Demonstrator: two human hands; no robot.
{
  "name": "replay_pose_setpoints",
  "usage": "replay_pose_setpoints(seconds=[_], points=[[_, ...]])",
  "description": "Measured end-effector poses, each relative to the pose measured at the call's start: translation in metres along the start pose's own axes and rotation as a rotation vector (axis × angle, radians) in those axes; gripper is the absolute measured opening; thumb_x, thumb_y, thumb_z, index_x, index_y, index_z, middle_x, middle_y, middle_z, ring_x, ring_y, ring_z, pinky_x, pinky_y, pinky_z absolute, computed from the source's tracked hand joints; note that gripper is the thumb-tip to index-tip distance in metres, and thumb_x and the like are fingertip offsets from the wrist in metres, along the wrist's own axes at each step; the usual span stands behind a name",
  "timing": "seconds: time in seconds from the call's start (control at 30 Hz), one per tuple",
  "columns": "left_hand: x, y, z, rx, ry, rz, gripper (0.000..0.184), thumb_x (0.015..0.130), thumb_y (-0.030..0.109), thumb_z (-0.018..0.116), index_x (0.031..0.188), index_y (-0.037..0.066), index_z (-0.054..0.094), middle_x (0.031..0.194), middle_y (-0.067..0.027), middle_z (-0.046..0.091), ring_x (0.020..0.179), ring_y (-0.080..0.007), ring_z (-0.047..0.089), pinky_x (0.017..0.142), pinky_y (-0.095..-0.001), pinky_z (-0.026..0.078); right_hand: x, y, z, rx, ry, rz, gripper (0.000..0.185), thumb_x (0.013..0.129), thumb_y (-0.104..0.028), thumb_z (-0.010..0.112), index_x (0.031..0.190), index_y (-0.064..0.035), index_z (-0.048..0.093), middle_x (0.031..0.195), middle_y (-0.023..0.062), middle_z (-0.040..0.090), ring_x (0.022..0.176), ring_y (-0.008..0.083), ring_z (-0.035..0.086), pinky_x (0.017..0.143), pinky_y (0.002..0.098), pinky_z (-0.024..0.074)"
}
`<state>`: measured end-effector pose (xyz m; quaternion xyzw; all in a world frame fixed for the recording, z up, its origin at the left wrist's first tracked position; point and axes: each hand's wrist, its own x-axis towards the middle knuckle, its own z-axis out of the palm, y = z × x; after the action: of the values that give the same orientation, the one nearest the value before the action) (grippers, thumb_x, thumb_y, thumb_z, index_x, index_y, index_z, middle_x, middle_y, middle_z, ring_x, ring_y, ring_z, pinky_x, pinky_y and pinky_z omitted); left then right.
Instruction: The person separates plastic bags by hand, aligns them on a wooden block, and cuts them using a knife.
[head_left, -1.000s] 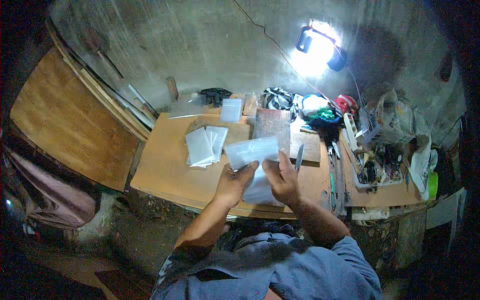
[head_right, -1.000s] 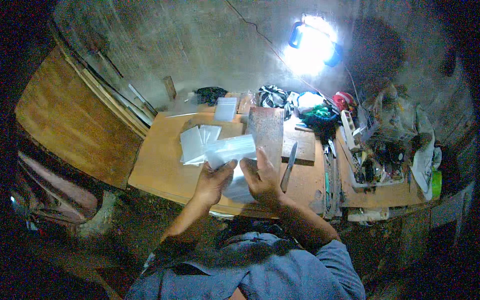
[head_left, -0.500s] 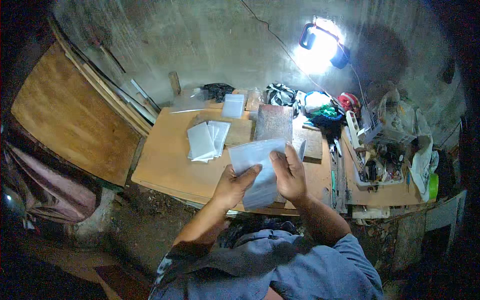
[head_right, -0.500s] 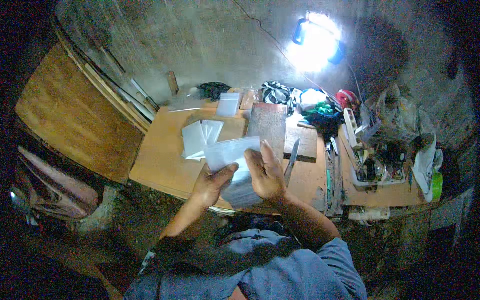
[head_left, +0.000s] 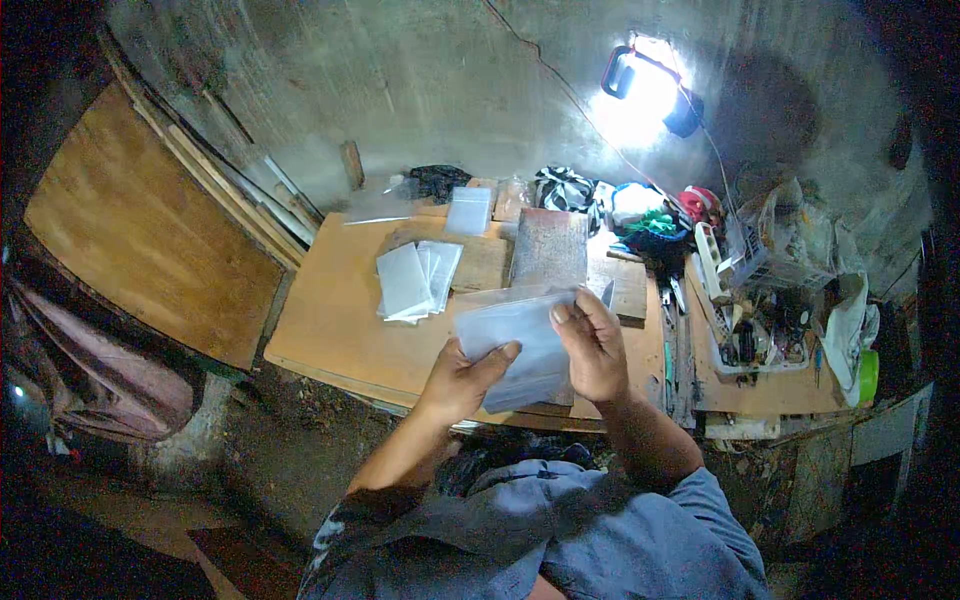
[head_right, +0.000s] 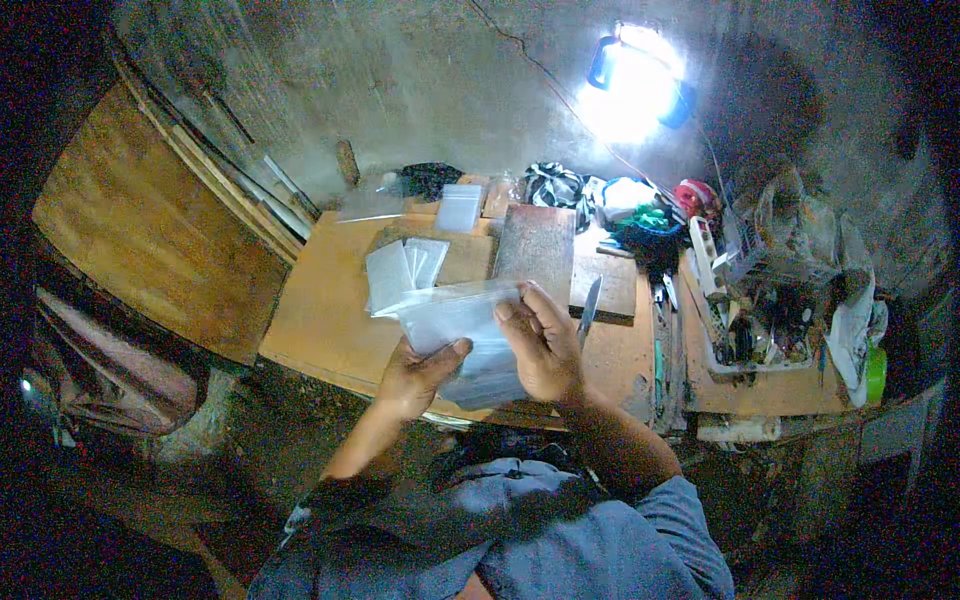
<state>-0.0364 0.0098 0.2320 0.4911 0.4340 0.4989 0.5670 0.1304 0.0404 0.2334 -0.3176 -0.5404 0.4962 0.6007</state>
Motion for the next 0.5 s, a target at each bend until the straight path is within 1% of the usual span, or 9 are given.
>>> replay_pose_setpoints(seconds=[0.07, 0.13, 0.17, 0.23, 0.27, 0.33, 0.37, 0.43, 0.5], points=[[-0.001, 0.001, -0.003, 0.009, -0.013, -0.026, 0.032, 0.082, 0.021, 0.069, 0.107, 0.006, 0.056, 0.087, 0.0026, 0.057, 0.075, -0.0088, 0.049, 0.064, -0.0243, 0.04, 0.0, -0.001, -0.006, 0.07, 0.005, 0.023, 0.013, 0.092, -0.011, 0.056, 0.092, 0.0004, 0.052, 0.075, -0.0019, 0.052, 0.07, 0.0051, 0.046, 0.062, 0.0216, 0.0386], [-0.002, 0.0, -0.005, 0.001, 0.003, 0.006, 0.023, 0.088, 0.017, 0.063, 0.105, 0.002, 0.06, 0.09, -0.001, 0.062, 0.08, -0.0091, 0.053, 0.071, -0.026, 0.045, 0.0, 0.002, -0.013, -0.133, -0.013, -0.1, 0.012, 0.091, -0.011, 0.056, 0.09, 0.0017, 0.055, 0.074, -0.0021, 0.053, 0.068, 0.0051, 0.046, 0.061, 0.022, 0.0387], [-0.003, 0.0, -0.005, 0.001, 0.002, 0.005, 0.023, 0.088, 0.017, 0.063, 0.105, 0.002, 0.06, 0.09, -0.001, 0.062, 0.08, -0.0091, 0.053, 0.071, -0.026, 0.045, 0.0, -0.002, -0.016, -0.134, -0.012, -0.099, 0.012, 0.091, -0.011, 0.056, 0.09, 0.0017, 0.055, 0.074, -0.0021, 0.053, 0.068, 0.0051, 0.046, 0.061, 0.022, 0.0387], [-0.003, 0.002, -0.004, 0.027, 0.013, 0.048, 0.023, 0.088, 0.018, 0.063, 0.104, 0.002, 0.06, 0.09, 0.0001, 0.061, 0.079, -0.0086, 0.053, 0.07, -0.0259, 0.045, 0.005, -0.026, -0.014, -0.272, -0.103, 0.096, 0.013, 0.089, -0.01, 0.058, 0.087, 0.003, 0.058, 0.071, -0.0009, 0.055, 0.065, 0.0059, 0.047, 0.058, 0.0227, 0.0389], [-0.003, -0.001, -0.004, 0.027, 0.011, 0.047, 0.023, 0.088, 0.018, 0.063, 0.104, 0.002, 0.06, 0.09, 0.0001, 0.061, 0.079, -0.0086, 0.053, 0.07, -0.0259, 0.045, 0.006, -0.024, -0.016, -0.272, -0.102, 0.097, 0.013, 0.089, -0.01, 0.058, 0.087, 0.003, 0.058, 0.071, -0.0009, 0.055, 0.065, 0.0059, 0.047, 0.058, 0.0227, 0.0389], [-0.002, -0.009, -0.005, -0.006, 0.032, 0.071, 0.024, 0.088, 0.02, 0.064, 0.103, 0.002, 0.061, 0.09, 0.0006, 0.062, 0.08, -0.0081, 0.053, 0.071, -0.0248, 0.044, 0.007, -0.016, -0.02, -0.376, -0.121, 0.011, 0.013, 0.087, -0.009, 0.06, 0.084, 0.0041, 0.06, 0.069, 0.0004, 0.057, 0.063, 0.0061, 0.047, 0.056, 0.0226, 0.0388], [-0.003, -0.008, -0.004, -0.007, 0.031, 0.07, 0.024, 0.088, 0.02, 0.064, 0.103, 0.002, 0.061, 0.09, 0.0006, 0.062, 0.08, -0.0081, 0.053, 0.071, -0.0248, 0.044, 0.006, -0.014, -0.018, -0.376, -0.12, 0.011, 0.013, 0.087, -0.009, 0.06, 0.084, 0.0041, 0.06, 0.069, 0.0004, 0.057, 0.063, 0.0061, 0.047, 0.056, 0.0226, 0.0388], [-0.004, -0.005, -0.002, -0.031, 0.032, 0.037, 0.027, 0.087, 0.022, 0.065, 0.104, 0.001, 0.061, 0.091, -0.0001, 0.062, 0.083, -0.0088, 0.054, 0.072, -0.0254, 0.045, 0.005, -0.012, -0.013, -0.204, -0.048, 0.013, 0.015, 0.087, -0.01, 0.061, 0.082, 0.004, 0.06, 0.067, 0.0011, 0.057, 0.062, 0.0071, 0.048, 0.054, 0.0238, 0.0393], [-0.001, -0.015, -0.008, -0.036, 0.022, 0.044, 0.027, 0.087, 0.022, 0.065, 0.104, 0.001, 0.061, 0.092, -0.0006, 0.063, 0.084, -0.0093, 0.055, 0.073, -0.0262, 0.045, 0.004, -0.013, -0.014, -0.225, -0.056, 0.044, 0.016, 0.087, -0.011, 0.061, 0.081, 0.0033, 0.061, 0.068, 0.001, 0.058, 0.063, 0.0074, 0.049, 0.055, 0.0239, 0.0395]])
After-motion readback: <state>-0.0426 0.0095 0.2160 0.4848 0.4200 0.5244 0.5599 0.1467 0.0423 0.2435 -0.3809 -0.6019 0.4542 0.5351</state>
